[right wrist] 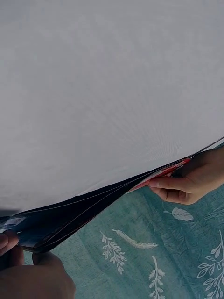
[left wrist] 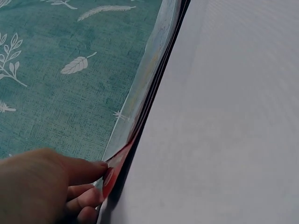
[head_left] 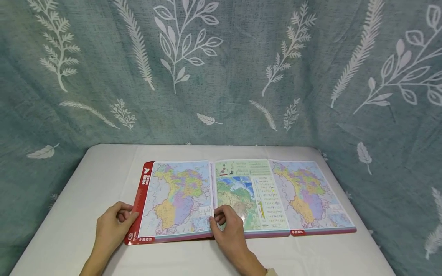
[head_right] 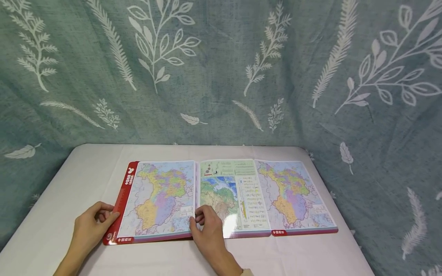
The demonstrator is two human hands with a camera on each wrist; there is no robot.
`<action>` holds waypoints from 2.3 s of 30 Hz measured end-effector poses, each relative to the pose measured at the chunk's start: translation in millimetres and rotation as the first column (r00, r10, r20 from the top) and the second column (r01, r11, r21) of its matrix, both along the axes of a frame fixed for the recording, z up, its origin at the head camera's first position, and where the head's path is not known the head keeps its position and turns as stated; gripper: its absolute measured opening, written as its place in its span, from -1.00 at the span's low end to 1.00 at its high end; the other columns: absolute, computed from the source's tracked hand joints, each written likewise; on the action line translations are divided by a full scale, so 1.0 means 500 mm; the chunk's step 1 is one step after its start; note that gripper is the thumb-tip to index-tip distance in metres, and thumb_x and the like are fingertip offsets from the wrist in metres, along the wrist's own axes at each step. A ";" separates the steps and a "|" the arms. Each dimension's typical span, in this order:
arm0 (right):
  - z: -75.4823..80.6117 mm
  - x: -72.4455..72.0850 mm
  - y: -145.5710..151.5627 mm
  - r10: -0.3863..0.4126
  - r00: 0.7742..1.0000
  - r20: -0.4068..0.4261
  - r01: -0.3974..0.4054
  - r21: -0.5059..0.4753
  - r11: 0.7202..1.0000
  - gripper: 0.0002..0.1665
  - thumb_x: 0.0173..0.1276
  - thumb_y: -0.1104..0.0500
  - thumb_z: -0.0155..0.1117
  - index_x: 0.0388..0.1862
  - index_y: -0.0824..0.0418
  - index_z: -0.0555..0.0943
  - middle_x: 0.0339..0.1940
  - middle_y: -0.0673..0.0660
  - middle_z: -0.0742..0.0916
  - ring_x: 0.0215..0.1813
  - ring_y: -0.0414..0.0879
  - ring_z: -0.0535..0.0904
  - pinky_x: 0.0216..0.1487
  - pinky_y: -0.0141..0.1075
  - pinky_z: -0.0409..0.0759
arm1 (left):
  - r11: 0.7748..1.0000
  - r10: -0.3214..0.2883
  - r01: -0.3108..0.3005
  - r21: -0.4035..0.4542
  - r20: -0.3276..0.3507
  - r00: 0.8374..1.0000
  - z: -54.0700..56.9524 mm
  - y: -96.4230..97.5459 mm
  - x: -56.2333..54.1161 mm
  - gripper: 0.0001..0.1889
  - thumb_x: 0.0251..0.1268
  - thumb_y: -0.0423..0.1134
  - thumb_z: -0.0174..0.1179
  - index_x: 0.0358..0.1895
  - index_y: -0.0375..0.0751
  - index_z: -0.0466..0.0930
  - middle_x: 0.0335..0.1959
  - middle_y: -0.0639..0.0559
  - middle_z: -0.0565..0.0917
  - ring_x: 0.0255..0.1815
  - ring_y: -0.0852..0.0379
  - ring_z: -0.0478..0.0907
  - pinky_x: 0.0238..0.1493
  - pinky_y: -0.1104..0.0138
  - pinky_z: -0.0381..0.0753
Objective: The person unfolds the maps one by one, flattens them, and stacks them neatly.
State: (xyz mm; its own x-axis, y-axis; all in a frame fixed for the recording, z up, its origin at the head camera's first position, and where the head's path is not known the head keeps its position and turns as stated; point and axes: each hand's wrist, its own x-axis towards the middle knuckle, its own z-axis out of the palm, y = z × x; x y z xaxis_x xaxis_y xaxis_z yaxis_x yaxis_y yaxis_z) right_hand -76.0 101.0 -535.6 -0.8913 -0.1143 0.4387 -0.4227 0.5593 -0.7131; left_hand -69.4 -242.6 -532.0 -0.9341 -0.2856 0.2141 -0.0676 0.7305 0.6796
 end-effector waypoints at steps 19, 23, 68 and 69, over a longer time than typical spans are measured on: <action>0.002 -0.001 0.004 -0.071 0.997 0.033 0.073 -0.073 0.995 -0.76 0.25 0.32 0.56 -0.23 0.22 0.62 -0.33 0.12 0.68 -0.40 -0.10 0.65 -0.39 -0.42 0.63 | 0.995 -0.097 0.096 -0.017 -0.046 0.994 -0.008 0.001 -0.001 -0.68 0.10 -0.31 0.61 -0.13 -0.22 0.69 -0.46 0.07 0.52 -0.37 0.16 0.39 -0.36 0.43 0.30; 0.003 -0.002 0.003 -0.077 0.997 0.024 0.079 -0.063 0.995 -0.75 0.24 0.32 0.56 -0.24 0.22 0.61 -0.38 0.10 0.67 -0.44 -0.11 0.62 -0.41 -0.44 0.59 | 0.995 -0.093 0.091 -0.030 -0.058 0.994 -0.007 0.001 -0.004 -0.68 0.07 -0.32 0.62 -0.15 -0.21 0.70 -0.47 0.07 0.52 -0.38 0.16 0.39 -0.36 0.43 0.30; 0.025 0.041 -0.018 0.271 0.919 0.287 -0.068 -0.562 0.824 -0.78 0.54 0.24 0.34 -0.24 0.40 0.59 -0.54 0.31 0.77 -0.62 0.02 0.73 -0.55 -0.09 0.71 | 0.984 -0.166 0.161 -0.078 -0.065 0.984 -0.001 0.011 -0.001 -0.77 0.22 -0.43 0.50 -0.08 -0.14 0.81 -0.46 0.11 0.50 -0.44 0.22 0.35 -0.42 0.41 0.31; 0.025 0.043 -0.017 0.296 0.911 0.288 -0.088 -0.564 0.821 -0.76 0.54 0.23 0.34 -0.27 0.41 0.59 -0.55 0.31 0.77 -0.63 0.03 0.73 -0.56 -0.09 0.70 | 0.984 -0.166 0.161 -0.077 -0.064 0.984 -0.001 0.011 -0.002 -0.77 0.22 -0.43 0.50 -0.08 -0.14 0.80 -0.46 0.11 0.50 -0.44 0.21 0.35 -0.42 0.41 0.31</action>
State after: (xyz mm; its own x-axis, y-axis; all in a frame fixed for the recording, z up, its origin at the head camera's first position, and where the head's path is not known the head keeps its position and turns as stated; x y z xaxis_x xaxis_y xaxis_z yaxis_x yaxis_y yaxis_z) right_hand -54.3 92.3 -523.0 -0.9787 -0.1432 0.1471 -0.1466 -0.0139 -0.9891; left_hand -70.3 -237.2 -532.6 -0.9491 -0.1119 0.2945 0.1025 0.7743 0.6245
